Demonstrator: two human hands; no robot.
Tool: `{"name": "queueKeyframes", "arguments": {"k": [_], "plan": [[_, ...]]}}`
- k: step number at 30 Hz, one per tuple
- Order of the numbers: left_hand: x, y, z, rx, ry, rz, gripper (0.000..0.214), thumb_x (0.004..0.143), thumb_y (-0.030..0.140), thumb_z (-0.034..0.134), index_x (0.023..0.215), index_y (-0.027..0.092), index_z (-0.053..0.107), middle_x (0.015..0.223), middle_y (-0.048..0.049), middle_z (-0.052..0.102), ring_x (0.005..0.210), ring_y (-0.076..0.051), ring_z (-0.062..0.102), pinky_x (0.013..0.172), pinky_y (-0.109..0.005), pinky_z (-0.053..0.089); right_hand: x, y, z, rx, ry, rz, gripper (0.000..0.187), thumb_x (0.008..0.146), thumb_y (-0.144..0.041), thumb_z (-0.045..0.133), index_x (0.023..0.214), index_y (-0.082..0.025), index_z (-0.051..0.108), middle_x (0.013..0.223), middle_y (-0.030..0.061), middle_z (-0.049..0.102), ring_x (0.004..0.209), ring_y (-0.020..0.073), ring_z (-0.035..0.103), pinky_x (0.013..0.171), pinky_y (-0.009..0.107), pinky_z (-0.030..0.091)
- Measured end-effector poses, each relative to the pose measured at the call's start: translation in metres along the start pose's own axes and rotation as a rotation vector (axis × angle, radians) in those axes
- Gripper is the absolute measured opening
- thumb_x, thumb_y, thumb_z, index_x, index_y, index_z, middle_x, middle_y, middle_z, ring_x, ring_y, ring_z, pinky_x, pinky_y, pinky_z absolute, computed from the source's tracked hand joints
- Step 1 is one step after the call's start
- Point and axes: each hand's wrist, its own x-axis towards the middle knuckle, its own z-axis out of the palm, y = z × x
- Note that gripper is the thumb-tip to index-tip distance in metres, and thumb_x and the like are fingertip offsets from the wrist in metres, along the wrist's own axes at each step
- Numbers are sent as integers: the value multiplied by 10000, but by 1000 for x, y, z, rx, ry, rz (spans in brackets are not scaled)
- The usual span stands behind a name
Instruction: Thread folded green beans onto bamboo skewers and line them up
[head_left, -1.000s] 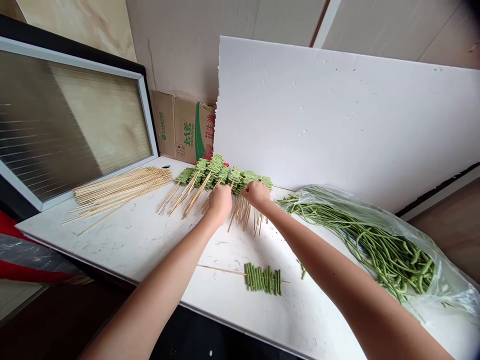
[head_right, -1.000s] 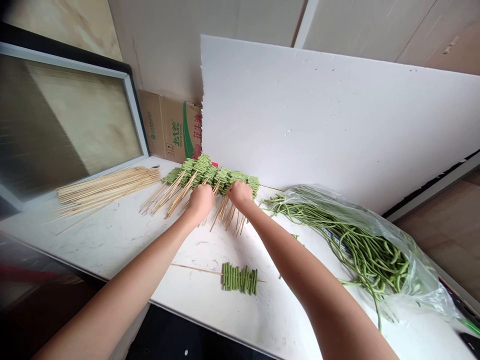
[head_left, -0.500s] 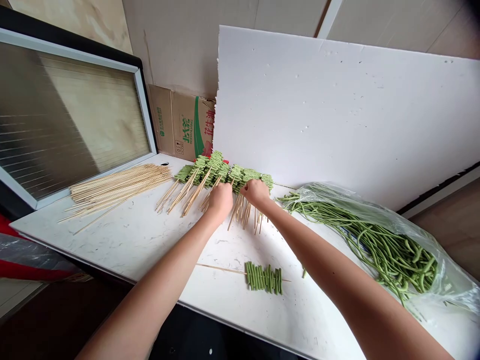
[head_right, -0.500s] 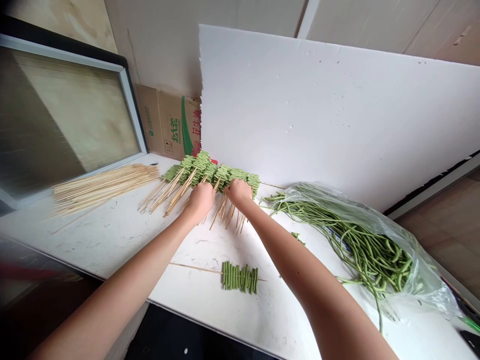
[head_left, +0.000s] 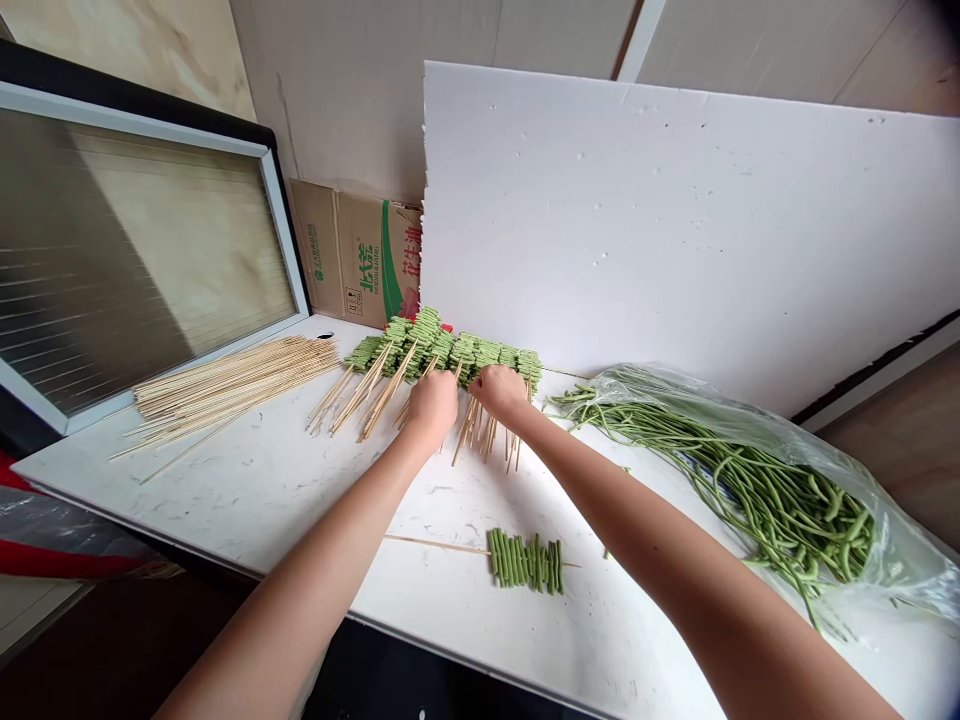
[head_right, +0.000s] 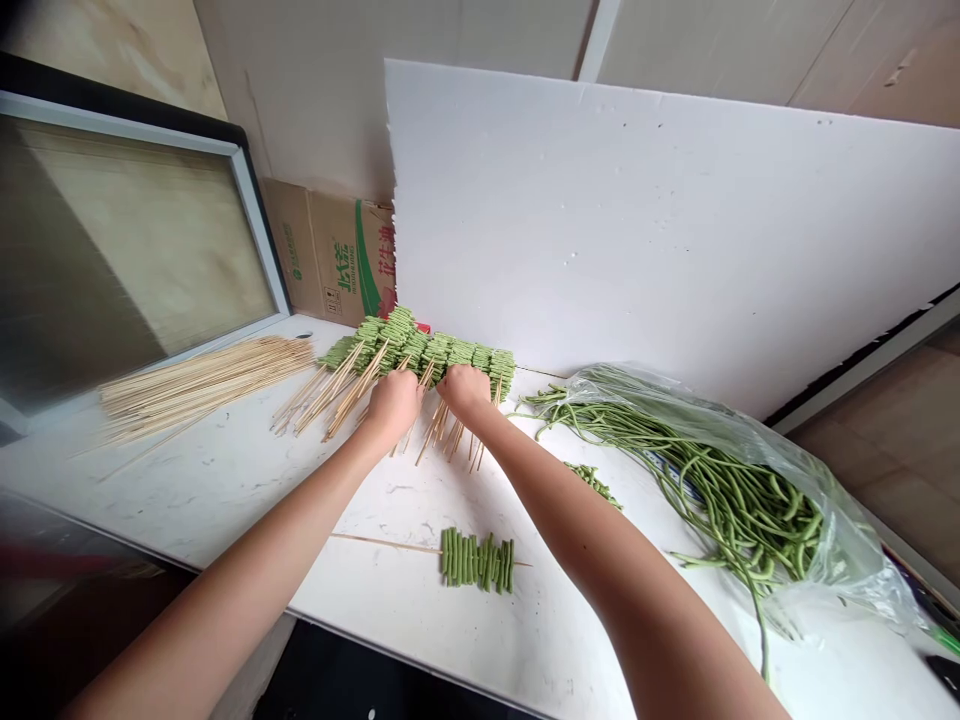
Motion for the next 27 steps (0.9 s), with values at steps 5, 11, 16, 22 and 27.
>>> {"name": "queueKeyframes", "arguments": {"k": [5,11,16,22,27], "plan": [[-2,0,-1,26,-9,-8,314,1048,256,512,1035,103,786,1046,-209,765,1010,-328,751,873,-376,588,0,0,-3,6,-16,36,187,944,-231,577,866,-167,735,776,107,698,733,217,666,590,274,362],[-5,-11,-14,-21,82,-22,372,1065,366,505,1061,120,784,1066,-197,762,994,-314,747,882,-377,571,-5,10,-8,106,79,70,449,1055,-424,454,770,-176,697,771,115,699,681,209,628,607,281,358],[1,-47,-33,61,188,-158,275,1026,285,554,1120,128,759,1196,-201,728,1033,-320,733,895,-385,560,-10,29,-13,211,171,45,414,1035,-378,467,722,-185,657,723,93,676,628,188,559,592,289,317],[21,-69,-25,158,70,-188,267,996,282,587,1065,94,763,1097,-236,750,1042,-350,732,903,-408,561,-24,41,-23,335,242,53,388,1009,-366,476,681,-201,603,641,59,613,583,171,478,565,301,276],[27,-65,-22,212,84,-168,277,990,176,508,1058,91,763,1109,-229,746,1022,-332,734,890,-397,564,-43,46,-28,352,284,8,391,992,-377,495,643,-209,552,616,39,599,564,157,446,574,298,262]]}}
